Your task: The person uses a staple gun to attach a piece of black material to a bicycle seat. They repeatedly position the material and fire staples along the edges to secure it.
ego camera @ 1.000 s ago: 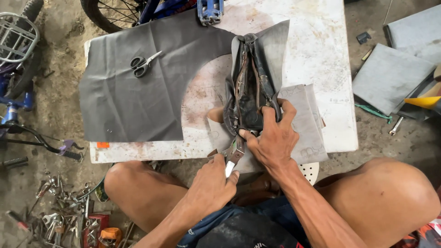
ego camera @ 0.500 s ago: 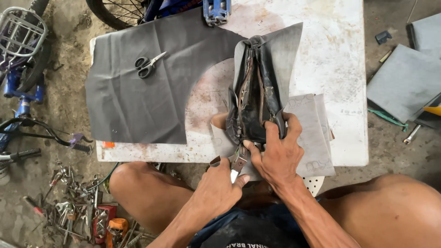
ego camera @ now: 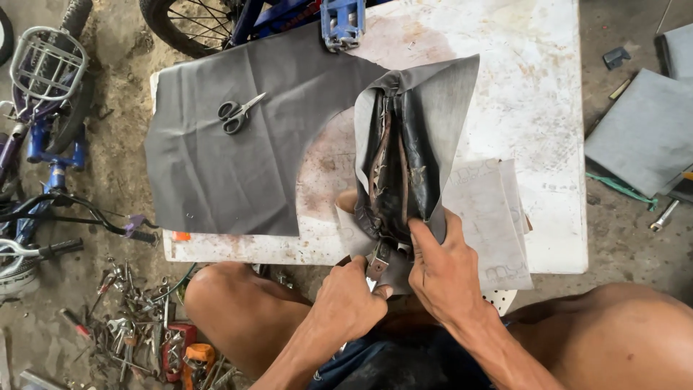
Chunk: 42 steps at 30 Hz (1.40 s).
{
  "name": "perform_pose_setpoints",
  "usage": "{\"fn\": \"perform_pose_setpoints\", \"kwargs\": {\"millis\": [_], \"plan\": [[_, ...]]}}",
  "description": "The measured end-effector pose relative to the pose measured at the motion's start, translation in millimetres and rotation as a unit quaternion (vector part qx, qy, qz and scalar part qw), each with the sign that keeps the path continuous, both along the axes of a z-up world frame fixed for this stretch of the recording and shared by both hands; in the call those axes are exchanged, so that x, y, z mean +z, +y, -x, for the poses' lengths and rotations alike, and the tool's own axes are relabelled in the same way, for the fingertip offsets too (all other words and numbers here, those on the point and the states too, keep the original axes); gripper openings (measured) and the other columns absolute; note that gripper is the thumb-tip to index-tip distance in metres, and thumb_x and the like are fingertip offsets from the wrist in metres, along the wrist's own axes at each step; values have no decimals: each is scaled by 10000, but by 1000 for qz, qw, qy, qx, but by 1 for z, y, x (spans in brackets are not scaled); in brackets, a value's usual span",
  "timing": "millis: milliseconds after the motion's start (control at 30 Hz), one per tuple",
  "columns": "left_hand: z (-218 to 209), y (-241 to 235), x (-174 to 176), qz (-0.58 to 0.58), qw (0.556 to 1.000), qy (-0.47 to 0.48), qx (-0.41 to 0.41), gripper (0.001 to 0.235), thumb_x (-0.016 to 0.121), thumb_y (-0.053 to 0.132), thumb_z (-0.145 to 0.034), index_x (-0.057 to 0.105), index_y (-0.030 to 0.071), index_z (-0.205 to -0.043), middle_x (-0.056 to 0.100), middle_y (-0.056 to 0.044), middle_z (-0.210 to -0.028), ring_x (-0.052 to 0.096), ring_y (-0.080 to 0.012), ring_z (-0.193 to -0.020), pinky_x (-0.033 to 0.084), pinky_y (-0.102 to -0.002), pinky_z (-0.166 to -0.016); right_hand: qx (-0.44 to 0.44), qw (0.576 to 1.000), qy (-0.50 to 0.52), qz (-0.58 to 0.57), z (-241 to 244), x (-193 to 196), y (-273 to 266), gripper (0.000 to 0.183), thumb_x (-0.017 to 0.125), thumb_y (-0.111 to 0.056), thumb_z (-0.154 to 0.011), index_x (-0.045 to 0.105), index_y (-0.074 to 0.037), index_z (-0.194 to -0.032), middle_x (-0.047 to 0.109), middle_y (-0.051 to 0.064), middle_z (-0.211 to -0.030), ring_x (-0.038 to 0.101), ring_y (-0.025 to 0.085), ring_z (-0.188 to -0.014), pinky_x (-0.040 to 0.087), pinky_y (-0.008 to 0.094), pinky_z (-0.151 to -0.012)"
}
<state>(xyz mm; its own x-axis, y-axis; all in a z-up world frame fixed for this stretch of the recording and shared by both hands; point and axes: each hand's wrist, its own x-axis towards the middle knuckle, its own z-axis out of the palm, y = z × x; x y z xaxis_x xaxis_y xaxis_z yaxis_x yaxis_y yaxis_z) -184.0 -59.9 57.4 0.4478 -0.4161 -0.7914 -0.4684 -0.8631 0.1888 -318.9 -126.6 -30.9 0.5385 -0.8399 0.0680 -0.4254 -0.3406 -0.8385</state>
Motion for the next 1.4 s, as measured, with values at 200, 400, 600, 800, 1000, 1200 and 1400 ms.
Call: {"fn": "perform_pose_setpoints", "kwargs": {"millis": [200, 400, 600, 800, 1000, 1200, 1400], "plan": [[-2, -10, 1, -28, 999, -4, 28, 402, 732, 237, -781, 663, 0, -1098, 724, -279, -1034, 670, -452, -1073, 530, -484, -940, 27, 999, -40, -11, 5, 10, 3, 420, 646, 31, -799, 695, -89, -1198, 560, 286, -1302, 697, 447, -955, 588, 458, -735], [-5, -12, -8, -59, 998, 6, 24, 435, 690, 252, -786, 663, -19, -1126, 724, -279, -1038, 681, -440, -1069, 545, -463, -937, 25, 998, -52, -26, 5, 12, 8, 469, 634, 64, -752, 709, -88, -1190, 550, 300, -1336, 702, 427, -925, 583, 428, -704], [-5, -1, -26, -25, 999, -27, 10, 344, 621, 254, -814, 702, 10, -1043, 714, -286, -977, 670, -464, -1018, 533, -506, -905, 30, 998, -55, -26, 6, 12, 11, 452, 658, 43, -774, 721, -101, -1197, 572, 240, -1230, 699, 382, -863, 564, 426, -670], [-8, -2, -22, -13, 999, -30, 17, 306, 630, 252, -813, 709, 25, -1002, 712, -286, -940, 674, -473, -988, 538, -517, -887, 27, 998, -39, -50, 2, 15, 11, 452, 670, 39, -761, 735, -97, -1186, 574, 246, -1240, 705, 366, -816, 568, 413, -629], [-9, 9, -29, 18, 999, -39, 9, 307, 627, 196, -762, 707, 15, -997, 708, -294, -941, 669, -481, -990, 540, -516, -882, 33, 998, -52, 3, 2, 15, 15, 486, 651, 37, -756, 714, -99, -1218, 545, 285, -1338, 712, 412, -932, 590, 424, -697], [-7, 19, -38, 76, 996, -52, -5, 296, 608, 175, -758, 700, -1, -978, 712, -318, -931, 662, -504, -985, 531, -522, -902, 22, 999, -23, 32, 1, 19, 19, 423, 691, -28, -786, 721, -128, -1197, 526, 309, -1360, 700, 451, -905, 596, 453, -690], [-2, 13, -15, 36, 999, -41, -3, 318, 643, 244, -820, 723, 6, -1015, 709, -306, -1005, 652, -496, -1037, 514, -522, -912, -17, 999, -17, 36, 1, 18, 11, 379, 721, -105, -848, 700, -125, -1226, 557, 300, -1327, 683, 479, -932, 589, 483, -712]]}}
